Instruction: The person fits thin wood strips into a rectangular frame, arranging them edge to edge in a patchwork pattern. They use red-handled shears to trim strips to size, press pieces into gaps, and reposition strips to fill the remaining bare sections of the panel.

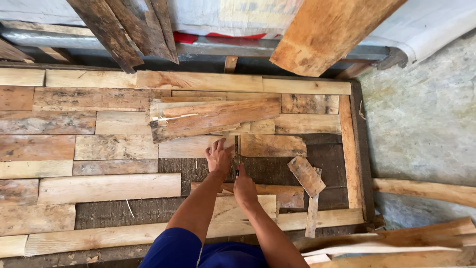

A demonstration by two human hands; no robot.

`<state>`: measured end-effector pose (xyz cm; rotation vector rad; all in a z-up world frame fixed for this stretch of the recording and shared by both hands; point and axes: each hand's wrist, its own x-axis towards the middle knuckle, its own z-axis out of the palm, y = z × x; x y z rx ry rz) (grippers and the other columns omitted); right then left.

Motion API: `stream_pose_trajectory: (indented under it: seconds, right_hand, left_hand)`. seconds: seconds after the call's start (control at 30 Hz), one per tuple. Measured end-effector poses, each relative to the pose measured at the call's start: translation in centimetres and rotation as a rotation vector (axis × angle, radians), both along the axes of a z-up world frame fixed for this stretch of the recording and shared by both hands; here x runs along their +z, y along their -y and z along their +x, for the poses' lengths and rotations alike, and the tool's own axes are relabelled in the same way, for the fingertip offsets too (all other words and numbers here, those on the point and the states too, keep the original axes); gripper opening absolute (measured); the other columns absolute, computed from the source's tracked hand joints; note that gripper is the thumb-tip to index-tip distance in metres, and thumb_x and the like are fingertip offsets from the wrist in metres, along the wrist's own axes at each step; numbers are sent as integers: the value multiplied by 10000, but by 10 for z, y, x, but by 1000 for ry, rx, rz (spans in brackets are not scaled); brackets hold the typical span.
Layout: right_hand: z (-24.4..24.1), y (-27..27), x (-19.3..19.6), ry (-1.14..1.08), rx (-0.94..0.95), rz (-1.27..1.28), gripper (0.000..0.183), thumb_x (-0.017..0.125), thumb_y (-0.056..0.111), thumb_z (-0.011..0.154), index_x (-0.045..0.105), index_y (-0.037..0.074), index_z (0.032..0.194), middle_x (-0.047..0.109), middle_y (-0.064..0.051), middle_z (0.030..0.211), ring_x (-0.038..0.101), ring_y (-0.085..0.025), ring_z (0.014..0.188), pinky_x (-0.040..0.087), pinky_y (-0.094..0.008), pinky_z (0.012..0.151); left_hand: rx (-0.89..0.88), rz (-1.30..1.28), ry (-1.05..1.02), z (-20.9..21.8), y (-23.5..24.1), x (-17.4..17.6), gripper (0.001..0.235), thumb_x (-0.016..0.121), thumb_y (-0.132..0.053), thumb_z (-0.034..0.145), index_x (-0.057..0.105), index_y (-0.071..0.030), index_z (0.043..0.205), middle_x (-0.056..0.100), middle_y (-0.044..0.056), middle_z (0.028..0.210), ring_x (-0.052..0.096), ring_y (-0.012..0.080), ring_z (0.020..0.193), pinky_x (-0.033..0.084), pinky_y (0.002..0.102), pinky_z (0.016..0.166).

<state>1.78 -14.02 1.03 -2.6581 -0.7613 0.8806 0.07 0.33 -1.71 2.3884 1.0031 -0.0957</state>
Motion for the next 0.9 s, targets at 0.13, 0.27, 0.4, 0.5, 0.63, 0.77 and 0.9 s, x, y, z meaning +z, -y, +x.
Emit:
stream_pose_trajectory:
  seconds: [0.13, 0.27, 0.4, 0.5, 0.63, 0.77, 0.9]
  right_hand:
    - [8, -18, 55, -138, -107, -35, 635, 447, 166, 1062, 162, 51, 1619, 721, -213, 797, 721, -399, 658, 581, -522, 560]
    - [19, -23, 36, -52, -55, 77, 592, 502, 136, 1038, 283, 25, 1576, 722, -232, 814, 709, -388, 649, 573, -506, 538]
    - [23, -22, 13, 34, -34, 175, 573, 564, 100, 981, 384, 31, 1521, 730, -281, 870, 706, -463, 778, 563, -570, 649]
    - [21, -26, 25, 0, -63, 159, 585, 554, 105, 979, 366, 31, 1528, 727, -291, 876, 716, -473, 814, 579, -573, 699]
    - [20, -25, 15, 9, -56, 195, 596, 562, 96, 958, 382, 26, 1521, 723, -286, 871, 717, -472, 795, 583, -573, 690]
    - [21, -27, 13, 17, -44, 121, 592, 553, 116, 976, 386, 33, 1538, 721, -297, 838, 713, -474, 780, 573, -576, 705]
    - [20, -26, 9, 32, -19, 70, 618, 551, 101, 954, 385, 52, 1547, 713, -293, 814, 705, -479, 768, 566, -579, 702]
  left_hand:
    - [-32, -13, -58, 3, -1, -8, 416, 732, -237, 890, 704, -383, 1279, 380, -29, 1581, 308, 159, 1462, 209, 550, 1214]
    - [-17, -18, -27, 1, -1, 3, 401, 713, -259, 929, 685, -355, 1318, 405, -23, 1560, 309, 163, 1474, 222, 563, 1210]
    - [-12, -46, -33, 2, -3, 5, 393, 702, -250, 940, 681, -357, 1317, 394, -27, 1573, 304, 160, 1483, 217, 561, 1219]
    - [-21, -13, -38, 2, -2, -2, 420, 689, -196, 939, 682, -362, 1325, 394, -17, 1573, 310, 168, 1475, 218, 566, 1214]
    - [-28, -14, -70, 3, -3, 5, 420, 682, -174, 935, 691, -369, 1306, 380, -23, 1583, 306, 169, 1474, 209, 566, 1217]
    - [-18, -43, -47, 3, -4, 9, 375, 669, -214, 963, 692, -360, 1308, 383, -25, 1582, 309, 165, 1482, 215, 568, 1223]
    - [-12, -37, -49, 3, -2, -1, 384, 665, -204, 963, 695, -369, 1308, 370, -40, 1594, 304, 158, 1486, 207, 564, 1232]
